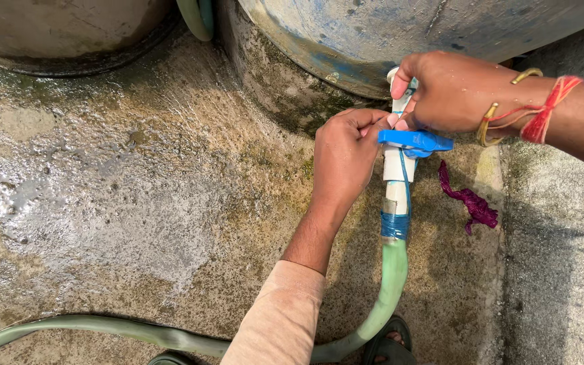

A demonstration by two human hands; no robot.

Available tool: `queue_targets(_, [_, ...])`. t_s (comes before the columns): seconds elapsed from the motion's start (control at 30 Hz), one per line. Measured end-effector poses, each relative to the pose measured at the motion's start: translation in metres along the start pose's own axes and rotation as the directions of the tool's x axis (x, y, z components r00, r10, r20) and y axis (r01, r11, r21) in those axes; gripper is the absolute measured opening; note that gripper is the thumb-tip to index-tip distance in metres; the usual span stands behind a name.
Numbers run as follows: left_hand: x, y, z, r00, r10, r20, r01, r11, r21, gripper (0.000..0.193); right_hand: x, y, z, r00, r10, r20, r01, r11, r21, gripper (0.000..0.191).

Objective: The person ties a green hose to a white PVC pipe fitting below a blue-handled valve using a blue plastic tie, wrapping it repeatedly around the hose and pipe and knotting it by hand, then tugs the hose to check it. The person works standing on wet concrete beside large water tanks.

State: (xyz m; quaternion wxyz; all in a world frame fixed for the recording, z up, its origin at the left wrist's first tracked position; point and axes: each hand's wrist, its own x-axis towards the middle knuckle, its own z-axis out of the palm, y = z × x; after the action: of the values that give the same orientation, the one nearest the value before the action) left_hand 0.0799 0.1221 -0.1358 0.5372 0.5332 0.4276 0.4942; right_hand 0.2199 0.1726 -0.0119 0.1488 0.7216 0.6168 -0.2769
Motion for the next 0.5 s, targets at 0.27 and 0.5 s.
queue_targets(0.27, [0.018,-0.026,0.011,0.944,-0.22,0.247,0.297,0.89,-0.345,0.025,0.017,0.056,0.002,0.931,-0.104,0.35,-0.186,0.69,0.7,0.023])
queue_targets(0.5, [0.029,-0.041,0.009,0.879,-0.304,0.369,0.449,0.788,-0.422,0.019,0.017,0.048,-0.004,0.926,-0.228,0.301,0.127,0.939,0.321,0.024])
